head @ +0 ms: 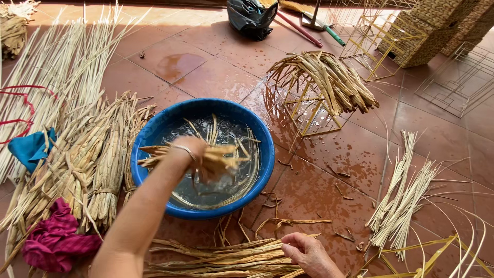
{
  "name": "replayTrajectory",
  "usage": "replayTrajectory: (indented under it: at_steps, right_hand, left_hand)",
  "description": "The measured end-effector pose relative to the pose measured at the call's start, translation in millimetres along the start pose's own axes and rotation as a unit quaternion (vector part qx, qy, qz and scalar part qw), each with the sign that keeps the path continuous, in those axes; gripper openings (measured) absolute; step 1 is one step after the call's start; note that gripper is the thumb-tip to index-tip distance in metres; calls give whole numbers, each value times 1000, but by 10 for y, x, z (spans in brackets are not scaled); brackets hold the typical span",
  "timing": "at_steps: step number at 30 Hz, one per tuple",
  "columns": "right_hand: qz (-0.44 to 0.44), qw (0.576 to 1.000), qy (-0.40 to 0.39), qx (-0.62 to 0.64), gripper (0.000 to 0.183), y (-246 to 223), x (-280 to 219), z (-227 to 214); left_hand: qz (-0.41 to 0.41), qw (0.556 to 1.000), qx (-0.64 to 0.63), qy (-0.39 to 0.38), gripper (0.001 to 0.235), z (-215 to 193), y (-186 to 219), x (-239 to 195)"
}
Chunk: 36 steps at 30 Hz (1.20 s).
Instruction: The person sits on a tiled floor and weaves dried palm leaves into a rectangular metal frame. They repeatedly dip bundles of leaves into a blue basin of water to soften them before weaving them into the structure.
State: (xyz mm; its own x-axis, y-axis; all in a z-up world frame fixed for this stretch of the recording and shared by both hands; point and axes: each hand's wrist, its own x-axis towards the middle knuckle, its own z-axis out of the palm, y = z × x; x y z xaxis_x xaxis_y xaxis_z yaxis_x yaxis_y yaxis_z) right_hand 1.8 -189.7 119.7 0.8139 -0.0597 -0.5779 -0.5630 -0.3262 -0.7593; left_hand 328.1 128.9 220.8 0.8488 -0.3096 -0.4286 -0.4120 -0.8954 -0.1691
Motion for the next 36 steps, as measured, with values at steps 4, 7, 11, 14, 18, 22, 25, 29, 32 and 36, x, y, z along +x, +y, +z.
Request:
replayTrajectory:
  at_steps: [4,7,11,14,18,22,25,29,32,36]
  right_hand:
    - [-2,1000,-8,11,31,-80,9,16]
    - [-12,999,-7,-50,30,-112,-3,5]
    - [-11,997,-14,-71,30,-166,-32,15]
    - [-13,993,-10,-116,30,-182,-44,2]
    - [0,989,-21,-145,31,-172,-21,17]
    - [-14,981,-6,-195,31,-193,-51,34]
    - [14,981,-10,-194,32,-257,-67,-4]
    - [3,977,7,-215,35,-343,-136,-21]
    - [-14,974,22,-227,36,-402,-247,-20]
    - [-54,970,43,-233,37,-400,-321,-19]
  left_hand:
    - [26,964,-251,90,77,-864,-602,-879]
    - [71,878,-458,123,73,-834,-1050,-1099]
    - [29,825,-558,89,66,10,-1648,-951]
    - [-118,881,-456,-36,51,1029,-1977,-753]
    - [-186,954,-186,-145,35,1717,-2072,-652]
    - [-165,946,-257,-107,22,958,-1800,-949]
    - [-164,963,-212,-24,41,31,-1484,-1371]
    - [-140,952,-273,9,35,-201,-1243,-1461]
    - [-139,987,-61,-60,32,302,-1093,-1102]
    - [-146,988,36,-22,36,336,-1171,-1079]
